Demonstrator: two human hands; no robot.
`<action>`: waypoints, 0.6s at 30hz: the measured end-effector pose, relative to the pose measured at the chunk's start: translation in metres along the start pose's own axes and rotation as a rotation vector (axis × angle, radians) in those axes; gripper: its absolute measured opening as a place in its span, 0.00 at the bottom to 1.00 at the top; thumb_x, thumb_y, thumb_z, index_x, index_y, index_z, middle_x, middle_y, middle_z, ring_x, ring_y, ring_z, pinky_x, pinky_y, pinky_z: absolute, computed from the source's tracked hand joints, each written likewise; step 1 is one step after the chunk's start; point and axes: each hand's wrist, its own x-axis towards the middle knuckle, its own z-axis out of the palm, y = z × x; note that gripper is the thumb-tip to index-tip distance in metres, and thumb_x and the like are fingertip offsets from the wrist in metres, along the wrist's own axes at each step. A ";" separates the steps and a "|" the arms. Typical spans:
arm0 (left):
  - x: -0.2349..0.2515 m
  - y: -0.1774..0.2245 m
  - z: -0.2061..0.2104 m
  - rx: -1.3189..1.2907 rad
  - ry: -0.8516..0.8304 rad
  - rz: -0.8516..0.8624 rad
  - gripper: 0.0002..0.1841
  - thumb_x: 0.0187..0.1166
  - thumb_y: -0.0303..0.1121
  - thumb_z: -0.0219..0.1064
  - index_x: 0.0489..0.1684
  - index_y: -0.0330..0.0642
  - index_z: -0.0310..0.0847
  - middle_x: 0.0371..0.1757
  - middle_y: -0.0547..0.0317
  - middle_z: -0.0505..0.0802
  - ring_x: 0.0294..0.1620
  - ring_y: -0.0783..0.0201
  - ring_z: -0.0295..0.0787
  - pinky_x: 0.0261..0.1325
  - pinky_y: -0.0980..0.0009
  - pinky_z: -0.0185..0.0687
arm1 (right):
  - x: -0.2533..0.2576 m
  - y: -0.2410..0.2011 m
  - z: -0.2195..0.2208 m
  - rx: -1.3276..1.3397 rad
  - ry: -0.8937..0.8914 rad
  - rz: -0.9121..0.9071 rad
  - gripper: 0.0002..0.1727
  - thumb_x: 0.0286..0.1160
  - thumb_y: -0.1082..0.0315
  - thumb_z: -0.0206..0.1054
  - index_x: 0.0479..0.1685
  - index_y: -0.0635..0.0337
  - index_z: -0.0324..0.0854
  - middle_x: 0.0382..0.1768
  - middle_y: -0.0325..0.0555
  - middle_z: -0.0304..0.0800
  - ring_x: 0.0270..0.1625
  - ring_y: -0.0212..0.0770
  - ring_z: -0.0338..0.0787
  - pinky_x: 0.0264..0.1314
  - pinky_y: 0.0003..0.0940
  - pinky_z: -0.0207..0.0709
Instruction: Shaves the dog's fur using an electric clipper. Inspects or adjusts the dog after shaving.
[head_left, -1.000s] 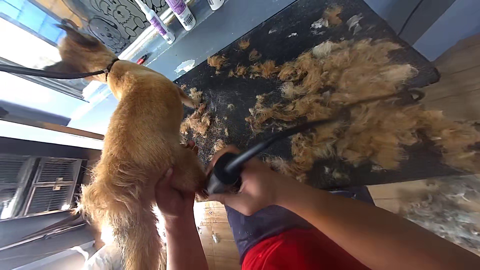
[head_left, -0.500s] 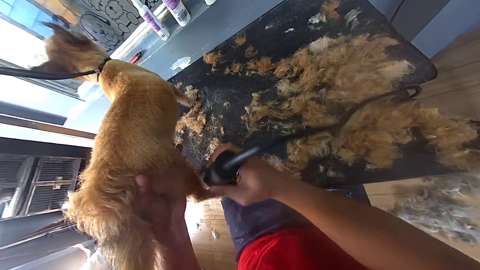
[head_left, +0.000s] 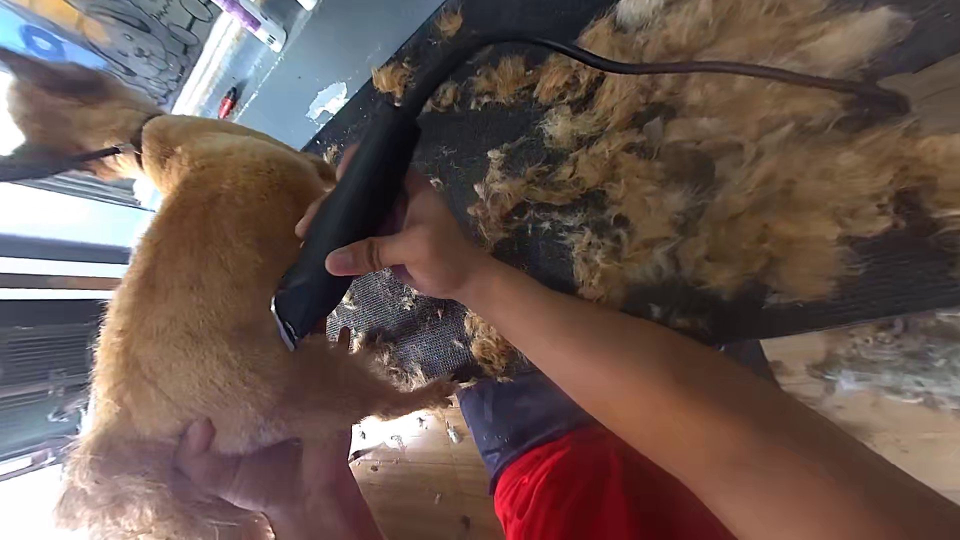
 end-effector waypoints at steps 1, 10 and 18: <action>0.000 0.000 -0.002 -0.002 0.000 0.006 0.28 0.60 0.53 0.78 0.58 0.48 0.85 0.58 0.51 0.92 0.63 0.52 0.88 0.66 0.41 0.83 | 0.001 0.004 0.001 0.025 -0.026 0.010 0.34 0.53 0.90 0.74 0.63 0.70 0.63 0.48 0.65 0.90 0.54 0.56 0.94 0.60 0.51 0.89; -0.007 0.002 -0.019 -0.049 -0.074 0.087 0.24 0.66 0.51 0.76 0.55 0.47 0.87 0.54 0.53 0.94 0.59 0.56 0.91 0.62 0.49 0.88 | -0.015 0.016 -0.007 0.025 -0.191 0.198 0.36 0.46 0.92 0.73 0.62 0.70 0.66 0.45 0.62 0.91 0.51 0.55 0.94 0.59 0.51 0.89; -0.007 0.001 -0.029 -0.159 -0.126 0.054 0.26 0.69 0.57 0.72 0.53 0.45 0.87 0.54 0.52 0.93 0.57 0.54 0.91 0.62 0.48 0.86 | -0.034 0.005 -0.017 -0.133 -0.264 0.440 0.40 0.44 0.87 0.74 0.68 0.68 0.67 0.46 0.57 0.92 0.49 0.49 0.95 0.56 0.46 0.91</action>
